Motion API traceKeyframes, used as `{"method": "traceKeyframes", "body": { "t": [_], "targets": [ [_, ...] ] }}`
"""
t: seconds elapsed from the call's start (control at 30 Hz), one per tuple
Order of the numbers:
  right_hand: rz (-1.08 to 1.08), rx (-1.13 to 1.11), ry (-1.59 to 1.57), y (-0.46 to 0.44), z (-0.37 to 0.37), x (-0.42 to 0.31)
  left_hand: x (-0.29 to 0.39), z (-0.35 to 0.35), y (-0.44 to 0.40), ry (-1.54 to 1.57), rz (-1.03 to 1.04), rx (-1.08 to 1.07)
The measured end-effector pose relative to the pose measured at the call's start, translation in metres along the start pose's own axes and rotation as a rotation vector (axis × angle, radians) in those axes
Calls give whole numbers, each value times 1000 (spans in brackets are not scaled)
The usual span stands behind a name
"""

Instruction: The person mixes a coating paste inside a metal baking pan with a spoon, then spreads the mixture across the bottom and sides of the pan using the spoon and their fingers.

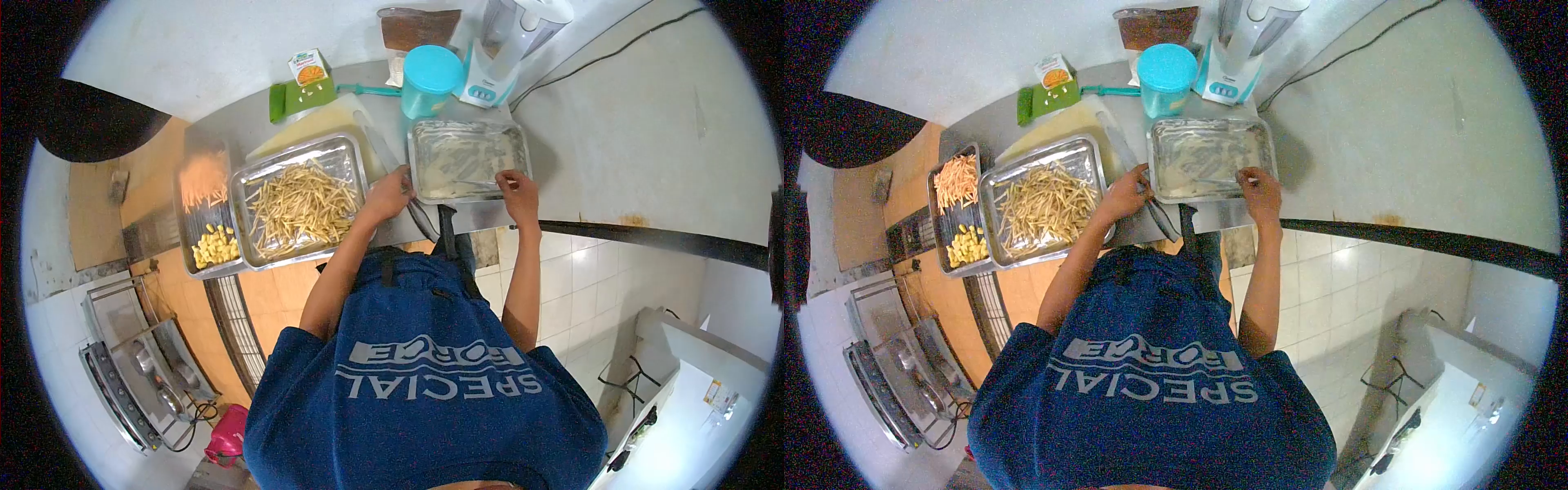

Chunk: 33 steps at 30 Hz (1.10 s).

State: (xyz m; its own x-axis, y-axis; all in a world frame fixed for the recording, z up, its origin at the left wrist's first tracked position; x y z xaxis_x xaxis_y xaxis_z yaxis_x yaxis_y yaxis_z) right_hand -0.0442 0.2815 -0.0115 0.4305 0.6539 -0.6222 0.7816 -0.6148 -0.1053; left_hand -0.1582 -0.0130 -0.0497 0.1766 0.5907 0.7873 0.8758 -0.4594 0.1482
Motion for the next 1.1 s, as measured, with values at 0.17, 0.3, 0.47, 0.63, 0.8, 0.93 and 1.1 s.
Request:
{"method": "traceKeyframes", "body": {
  "t": [0.17,0.3,0.47,0.63,0.8,0.93,1.1],
  "targets": [
    [41,59,12,6,-4,-11,-4,2,-2,28,19,3],
    [80,155,23,9,-15,-22,-6,4,-3,51,20,8],
    [66,142,-236,4,-1,-11,-6,5,-4,28,-40,-25],
    [566,-203,-1206,16,12,-34,-14,9,-7,69,1,-17],
    [583,-197,-1248,22,13,-52,-11,7,-4,96,17,-1],
    [599,-229,-1295,24,18,-50,-2,1,0,62,-23,-5],
    [576,-309,-1415,26,24,-49,-1,1,0,89,-31,-8]
  ]
}}
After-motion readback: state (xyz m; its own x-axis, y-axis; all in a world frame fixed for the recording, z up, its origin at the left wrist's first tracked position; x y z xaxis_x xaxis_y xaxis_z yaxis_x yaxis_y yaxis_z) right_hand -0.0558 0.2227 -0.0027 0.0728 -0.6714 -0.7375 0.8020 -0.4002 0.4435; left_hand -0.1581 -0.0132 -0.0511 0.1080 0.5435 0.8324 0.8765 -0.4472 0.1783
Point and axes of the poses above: each hand's wrist, its own y-axis away from the middle knuckle, its own z-axis out of the palm, x = y × z, the point moved 5 cm from there along -y, towards the middle knuckle, and after that the axes turned 11 degrees about x, right-handed, at the moved point
